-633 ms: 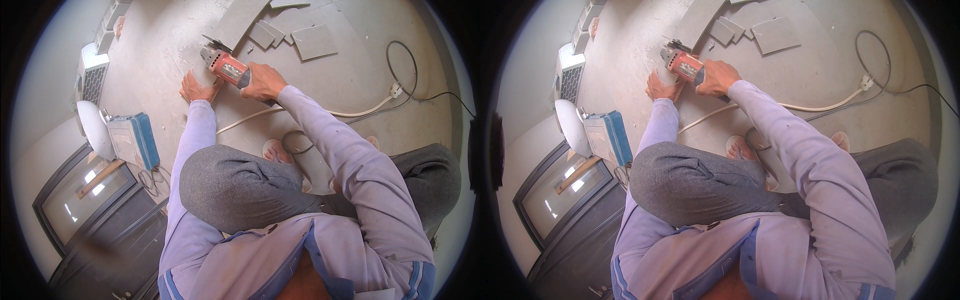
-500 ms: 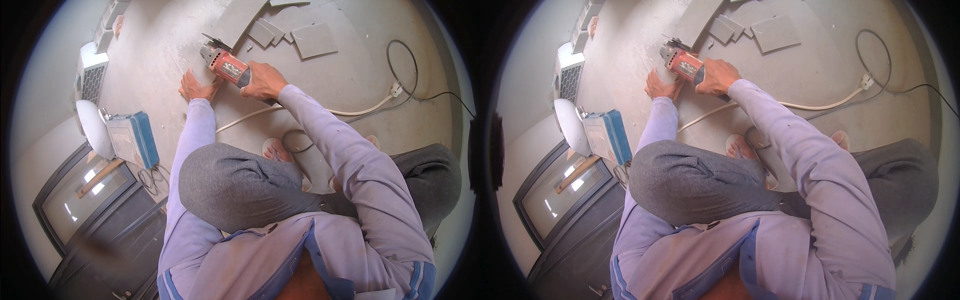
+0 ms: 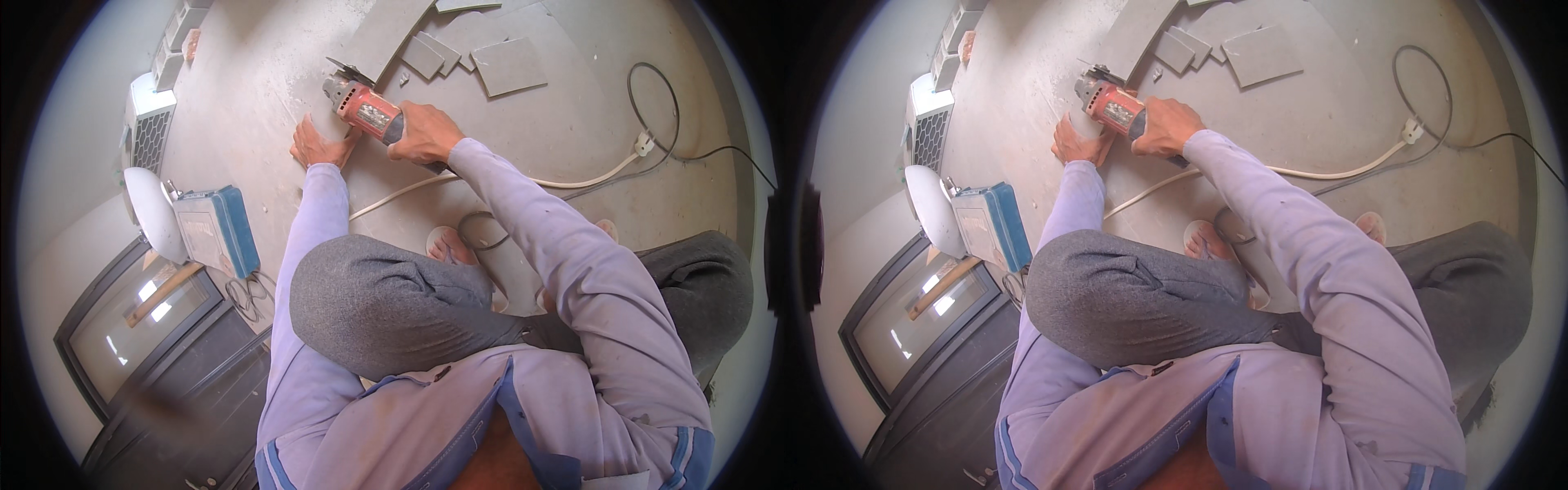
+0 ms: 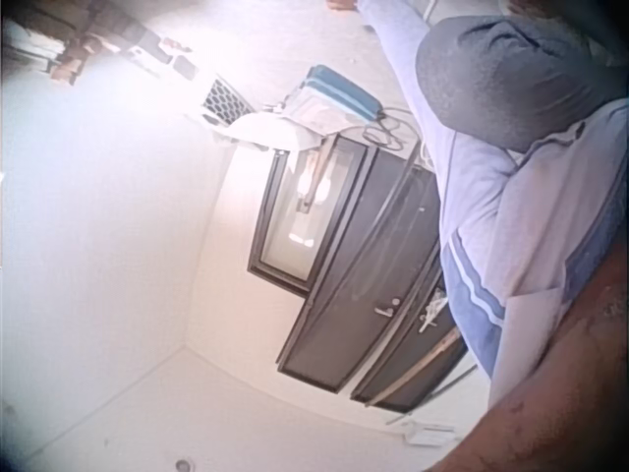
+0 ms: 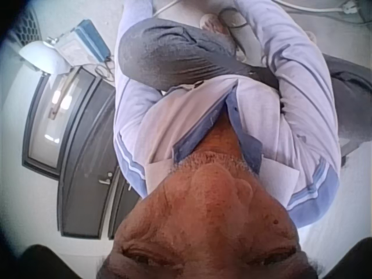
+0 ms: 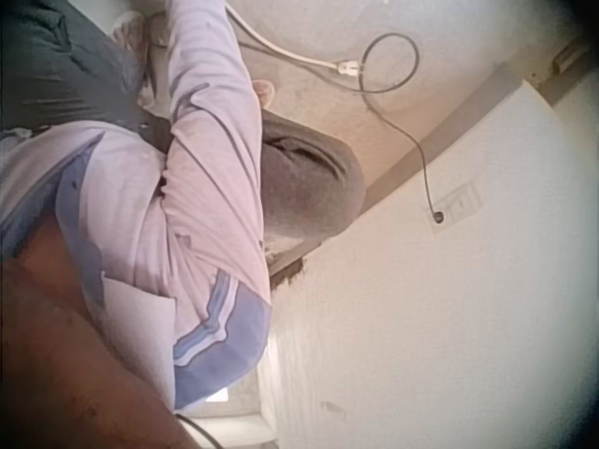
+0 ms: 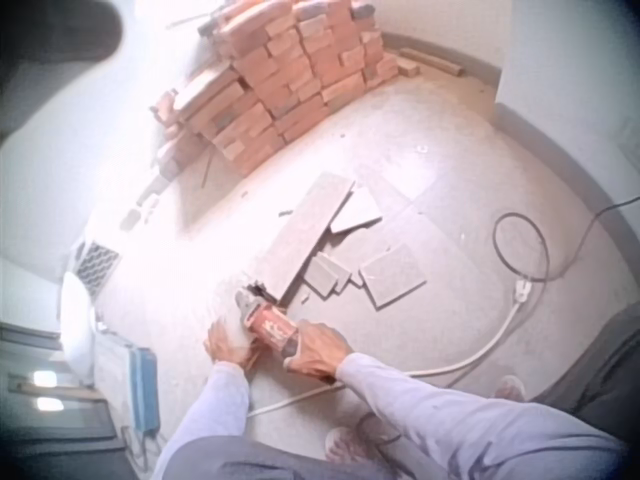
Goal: The person picks up a rectangular ceramic tile from a wooden stand and moves to a work area on the floor. They then sit cross-legged and use a handheld angle grinder to cut the tile into smaller pieces.
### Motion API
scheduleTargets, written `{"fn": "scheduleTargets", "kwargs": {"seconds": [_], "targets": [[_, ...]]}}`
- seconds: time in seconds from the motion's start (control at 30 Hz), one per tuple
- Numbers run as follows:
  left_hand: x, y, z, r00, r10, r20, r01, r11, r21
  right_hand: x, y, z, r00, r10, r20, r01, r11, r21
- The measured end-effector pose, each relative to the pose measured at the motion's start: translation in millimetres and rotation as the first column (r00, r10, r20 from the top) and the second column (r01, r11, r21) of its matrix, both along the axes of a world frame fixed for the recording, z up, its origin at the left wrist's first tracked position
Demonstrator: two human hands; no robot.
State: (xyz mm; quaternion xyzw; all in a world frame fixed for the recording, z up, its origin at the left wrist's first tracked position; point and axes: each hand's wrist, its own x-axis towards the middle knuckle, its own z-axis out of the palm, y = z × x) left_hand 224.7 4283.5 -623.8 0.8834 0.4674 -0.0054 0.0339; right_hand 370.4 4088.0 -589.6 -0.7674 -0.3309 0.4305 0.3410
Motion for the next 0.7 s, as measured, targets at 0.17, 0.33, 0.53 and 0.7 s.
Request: {"fn": "scheduleTargets", "kwargs": {"seconds": [0.17,0.33,0.53,0.7], "targets": [[-5.2,2.4,-6.9,1.000,0.007,0.019,-0.006,1.000,-0.014,1.8,3.7,0.8,0.999,-0.001,-0.034,0.001,1.000,0.005],[-4.7,2.5,-11.4,0.997,-0.026,0.078,0.021,0.998,0.062,-1.2,4.0,-8.2,0.999,-0.033,-0.006,0.033,0.999,-0.010],[-2.8,4.0,-4.4,1.000,0.023,-0.012,-0.024,0.997,-0.071,-3.3,11.8,0.5,0.999,-0.038,0.031,0.037,0.999,0.008],[-2.3,6.9,-6.8,1.000,0.025,0.000,-0.025,0.996,-0.080,-5.6,13.2,-0.2,0.998,-0.050,0.030,0.049,0.999,0.007]]}}
